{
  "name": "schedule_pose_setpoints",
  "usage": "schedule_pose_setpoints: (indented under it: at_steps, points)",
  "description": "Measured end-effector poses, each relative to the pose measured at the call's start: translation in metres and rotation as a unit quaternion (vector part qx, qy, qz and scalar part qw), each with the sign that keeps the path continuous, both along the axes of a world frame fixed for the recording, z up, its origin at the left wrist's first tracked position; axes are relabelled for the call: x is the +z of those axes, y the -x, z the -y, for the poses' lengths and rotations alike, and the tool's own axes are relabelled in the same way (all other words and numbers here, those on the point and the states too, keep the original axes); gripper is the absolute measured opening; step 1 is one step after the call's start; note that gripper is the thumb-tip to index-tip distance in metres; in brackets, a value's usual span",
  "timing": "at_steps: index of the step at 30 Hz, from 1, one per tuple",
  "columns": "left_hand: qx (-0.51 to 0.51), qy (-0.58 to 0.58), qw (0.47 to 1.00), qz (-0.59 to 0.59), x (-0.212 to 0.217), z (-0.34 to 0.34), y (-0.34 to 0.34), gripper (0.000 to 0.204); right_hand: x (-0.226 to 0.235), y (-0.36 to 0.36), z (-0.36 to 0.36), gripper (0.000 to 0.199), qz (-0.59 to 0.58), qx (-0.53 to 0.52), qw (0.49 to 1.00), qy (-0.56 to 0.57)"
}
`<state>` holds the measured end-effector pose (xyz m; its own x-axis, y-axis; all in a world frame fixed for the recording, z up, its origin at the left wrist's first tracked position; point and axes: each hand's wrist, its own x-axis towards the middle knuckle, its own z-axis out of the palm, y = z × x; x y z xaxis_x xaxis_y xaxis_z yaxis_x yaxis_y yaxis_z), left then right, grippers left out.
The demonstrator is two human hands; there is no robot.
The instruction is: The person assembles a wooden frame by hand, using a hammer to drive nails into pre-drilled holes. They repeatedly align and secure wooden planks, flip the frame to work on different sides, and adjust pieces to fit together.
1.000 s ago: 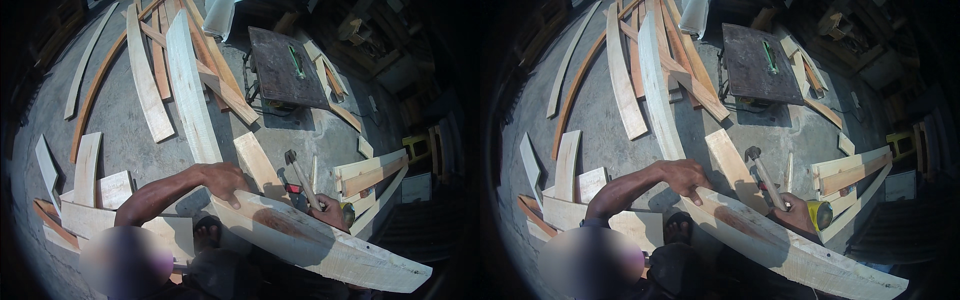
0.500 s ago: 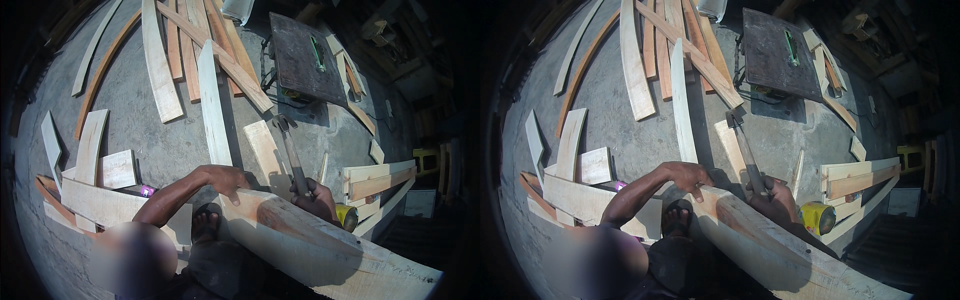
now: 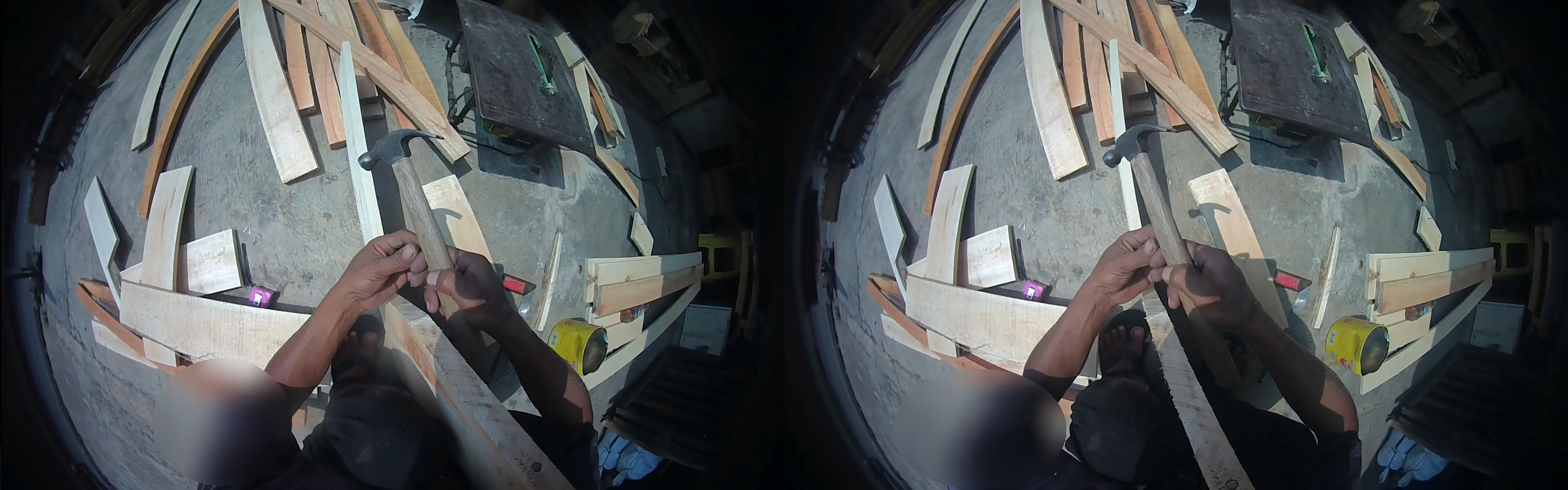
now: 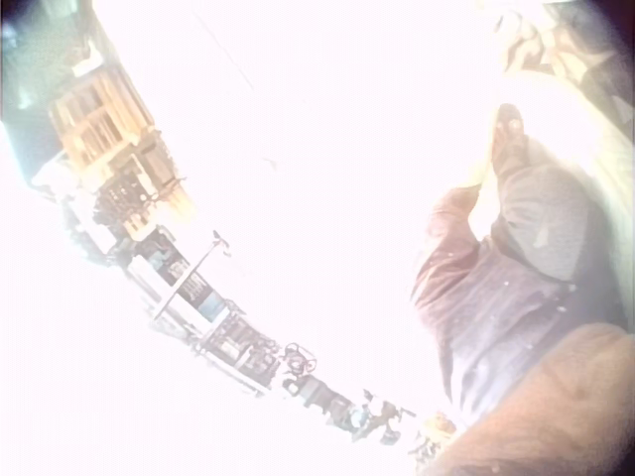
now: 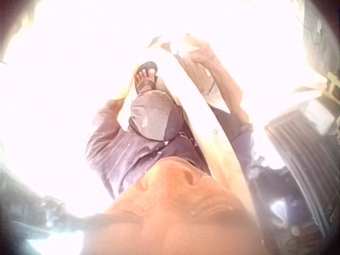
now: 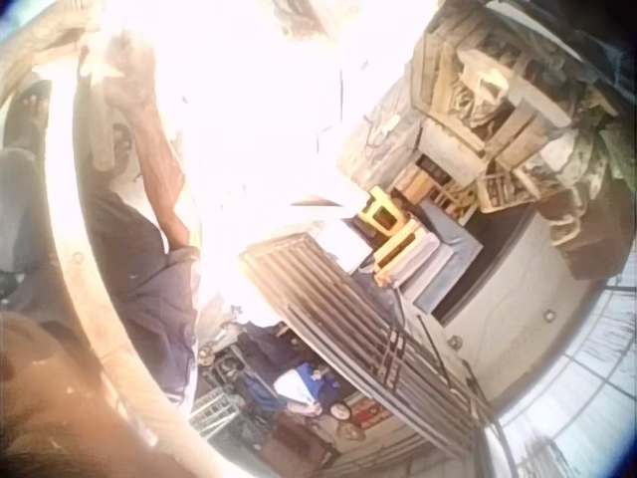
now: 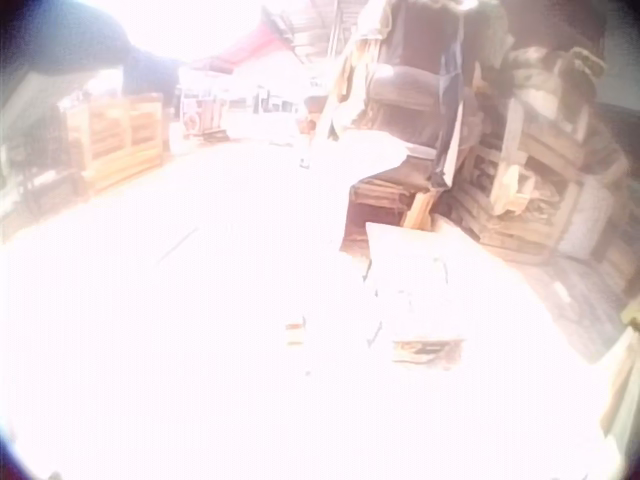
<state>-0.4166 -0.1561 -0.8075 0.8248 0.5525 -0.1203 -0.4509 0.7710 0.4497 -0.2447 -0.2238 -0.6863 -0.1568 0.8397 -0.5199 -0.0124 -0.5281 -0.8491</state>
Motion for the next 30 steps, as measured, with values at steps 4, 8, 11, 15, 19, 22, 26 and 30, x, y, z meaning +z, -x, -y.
schedule_pose_setpoints:
  at_steps: [4, 8, 11, 15, 19, 22, 26, 30]
  points:
    - [0.032, 0.103, 0.993, 0.044, 0.001, 0.019, 0.01, 0.024, -0.002, 0.017, 0.006, 0.027, 0.038, 0.033, 0.997, -0.054]
    - [0.167, -0.027, 0.982, -0.084, 0.002, -0.005, 0.037, 0.022, -0.004, 0.025, 0.008, 0.037, 0.053, -0.025, 0.998, 0.0]
    - [0.179, -0.203, 0.883, -0.383, -0.008, -0.026, 0.065, 0.024, -0.011, 0.022, 0.009, 0.047, 0.087, -0.074, 0.993, 0.013]
    - [0.128, -0.277, 0.878, -0.369, -0.034, -0.006, 0.065, 0.02, -0.026, 0.012, 0.016, 0.047, 0.11, -0.1, 0.989, 0.027]
    - [0.135, -0.289, 0.867, -0.383, -0.063, 0.006, 0.052, 0.017, -0.042, -0.001, 0.023, 0.045, 0.14, -0.111, 0.982, 0.057]
    - [0.168, -0.352, 0.835, -0.387, -0.073, 0.007, 0.043, 0.017, -0.048, -0.012, 0.027, 0.044, 0.137, -0.092, 0.986, 0.016]
    - [0.172, -0.462, 0.78, -0.386, -0.069, 0.007, 0.035, 0.021, -0.047, -0.023, 0.03, 0.041, 0.143, -0.084, 0.986, -0.01]
    - [0.121, -0.508, 0.757, -0.392, -0.063, 0.007, 0.031, 0.027, -0.041, -0.036, 0.033, 0.04, 0.196, -0.015, 0.98, -0.023]
